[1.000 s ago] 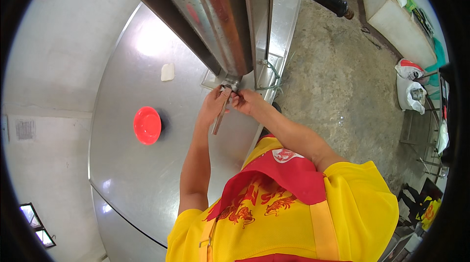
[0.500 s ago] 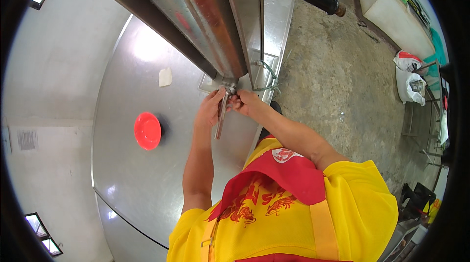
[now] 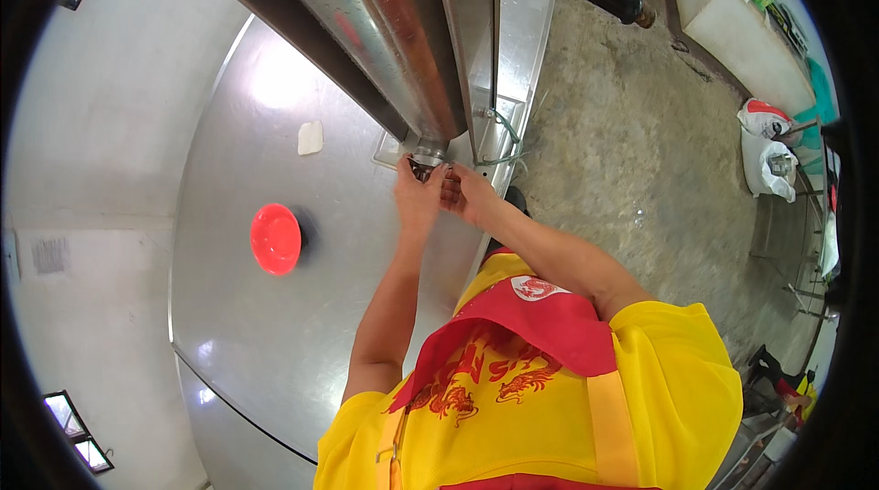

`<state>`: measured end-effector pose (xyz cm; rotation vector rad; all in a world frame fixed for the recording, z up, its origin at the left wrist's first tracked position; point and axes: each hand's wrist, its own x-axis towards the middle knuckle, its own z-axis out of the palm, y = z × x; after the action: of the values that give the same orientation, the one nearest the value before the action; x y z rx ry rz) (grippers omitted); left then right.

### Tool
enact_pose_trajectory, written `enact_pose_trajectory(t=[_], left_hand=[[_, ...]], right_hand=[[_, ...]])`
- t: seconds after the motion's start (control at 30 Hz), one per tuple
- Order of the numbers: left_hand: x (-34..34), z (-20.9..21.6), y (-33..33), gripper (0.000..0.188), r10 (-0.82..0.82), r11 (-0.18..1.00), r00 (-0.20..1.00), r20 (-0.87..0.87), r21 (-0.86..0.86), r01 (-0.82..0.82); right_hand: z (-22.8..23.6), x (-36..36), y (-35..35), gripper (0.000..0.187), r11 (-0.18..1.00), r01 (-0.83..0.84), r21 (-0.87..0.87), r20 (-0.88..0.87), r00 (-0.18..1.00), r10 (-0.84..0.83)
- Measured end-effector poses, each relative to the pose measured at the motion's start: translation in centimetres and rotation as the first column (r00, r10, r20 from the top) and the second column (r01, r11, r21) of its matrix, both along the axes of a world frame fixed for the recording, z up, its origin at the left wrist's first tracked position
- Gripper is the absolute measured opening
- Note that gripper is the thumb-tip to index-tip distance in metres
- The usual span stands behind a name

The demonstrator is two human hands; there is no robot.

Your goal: The person secures a metal component to a stainless steel counter using a zip tie, then attaches a cylindrical metal part to the assembly. The person uses both hands to manipulate the zip tie and align the parts.

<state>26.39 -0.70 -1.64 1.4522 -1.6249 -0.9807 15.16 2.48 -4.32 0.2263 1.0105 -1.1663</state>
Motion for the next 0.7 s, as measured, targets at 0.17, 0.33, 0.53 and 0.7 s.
enact_pose_trajectory(t=[0.17, 0.33, 0.53, 0.7], left_hand=[[0.7, 1.1, -0.9, 0.052, -0.089, 0.988, 0.990, -0.108, 0.118, 0.102], [1.9, 3.2, -2.2, 0.051, -0.237, 0.944, 0.968, -0.087, 0.216, 0.251], [-0.7, -2.1, 0.9, 0.066, -0.038, 0.917, 0.940, 0.338, -0.361, 0.167], [-1.1, -0.9, 3.7, 0.060, 0.023, 0.781, 0.678, 0.735, -0.436, 0.447]], right_hand=[[0.4, 0.5, 0.5, 0.028, 0.975, 0.010, -0.223, -0.053, 0.998, -0.022], [1.1, 1.0, 0.2, 0.022, 0.980, 0.011, -0.201, -0.128, 0.991, -0.038], [-4.6, 0.6, -1.0, 0.017, 0.968, 0.087, -0.236, -0.134, 0.984, -0.121], [-3.5, 0.0, 0.6, 0.027, 0.992, 0.122, -0.016, -0.055, 0.991, -0.122]])
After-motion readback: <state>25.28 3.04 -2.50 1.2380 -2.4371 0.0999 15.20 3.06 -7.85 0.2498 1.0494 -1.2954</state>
